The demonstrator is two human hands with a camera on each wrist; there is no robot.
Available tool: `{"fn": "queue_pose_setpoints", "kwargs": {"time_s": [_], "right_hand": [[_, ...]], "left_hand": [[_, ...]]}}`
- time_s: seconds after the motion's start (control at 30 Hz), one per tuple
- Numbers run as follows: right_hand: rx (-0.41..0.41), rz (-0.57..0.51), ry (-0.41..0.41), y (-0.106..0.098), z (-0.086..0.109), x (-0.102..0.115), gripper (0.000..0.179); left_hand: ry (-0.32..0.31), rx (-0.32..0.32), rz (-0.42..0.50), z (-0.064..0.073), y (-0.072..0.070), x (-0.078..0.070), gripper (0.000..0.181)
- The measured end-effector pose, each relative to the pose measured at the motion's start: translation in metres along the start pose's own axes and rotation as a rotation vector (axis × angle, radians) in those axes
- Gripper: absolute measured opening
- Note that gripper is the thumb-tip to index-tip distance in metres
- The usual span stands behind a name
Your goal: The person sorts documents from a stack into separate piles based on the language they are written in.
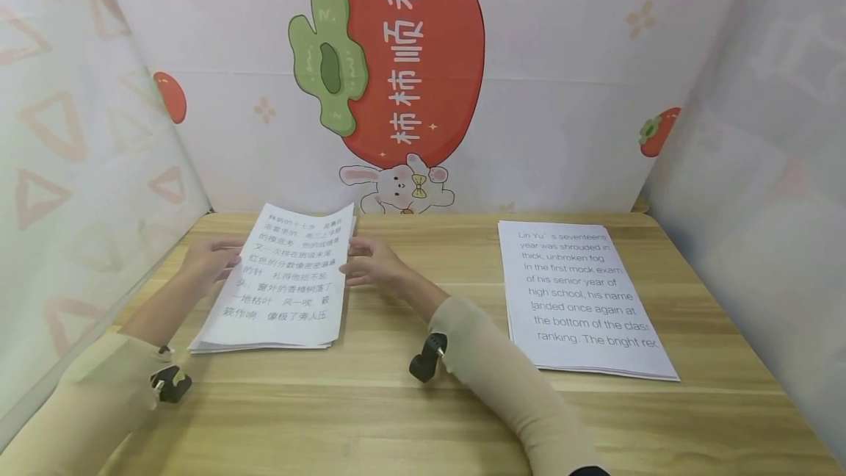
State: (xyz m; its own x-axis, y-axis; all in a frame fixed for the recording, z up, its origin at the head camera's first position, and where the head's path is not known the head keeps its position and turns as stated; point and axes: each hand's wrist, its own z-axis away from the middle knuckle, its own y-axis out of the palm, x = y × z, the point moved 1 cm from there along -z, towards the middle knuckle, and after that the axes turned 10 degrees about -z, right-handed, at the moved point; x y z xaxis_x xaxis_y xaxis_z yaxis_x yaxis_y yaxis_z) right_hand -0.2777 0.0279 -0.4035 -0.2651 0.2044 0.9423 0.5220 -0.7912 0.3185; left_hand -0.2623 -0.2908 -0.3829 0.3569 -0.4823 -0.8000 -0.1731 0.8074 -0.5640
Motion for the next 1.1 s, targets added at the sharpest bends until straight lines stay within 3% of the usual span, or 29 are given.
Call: {"fn": "queue_pose_setpoints", "kwargs": {"time_s": [0.23, 0.53, 0.87, 0.97, 1.1], "right_hand": [[0.032, 0.053, 0.029, -0.003, 0.001, -0.003, 0.071], [0.124, 0.233, 0.06, -0.002, 0.001, -0.003, 0.078], [0.066, 0.268, 0.08, -0.007, 0.005, 0.0, 0.074], [0.048, 0.367, 0.037, -0.013, 0.013, 0.004, 0.07], [0.045, 0.601, -0.07, -0.027, 0.031, 0.015, 0.06]], "left_hand": [[0.014, 0.002, 0.0, -0.002, -0.002, 0.003, 0.05], [-0.002, 0.018, 0.014, 0.001, -0.004, 0.002, 0.057], [-0.001, 0.012, -0.026, 0.003, -0.001, 0.001, 0.057], [0.024, 0.009, -0.041, 0.005, 0.0, 0.0, 0.058], [0.088, -0.018, -0.123, 0.01, 0.001, -0.003, 0.055]]}}
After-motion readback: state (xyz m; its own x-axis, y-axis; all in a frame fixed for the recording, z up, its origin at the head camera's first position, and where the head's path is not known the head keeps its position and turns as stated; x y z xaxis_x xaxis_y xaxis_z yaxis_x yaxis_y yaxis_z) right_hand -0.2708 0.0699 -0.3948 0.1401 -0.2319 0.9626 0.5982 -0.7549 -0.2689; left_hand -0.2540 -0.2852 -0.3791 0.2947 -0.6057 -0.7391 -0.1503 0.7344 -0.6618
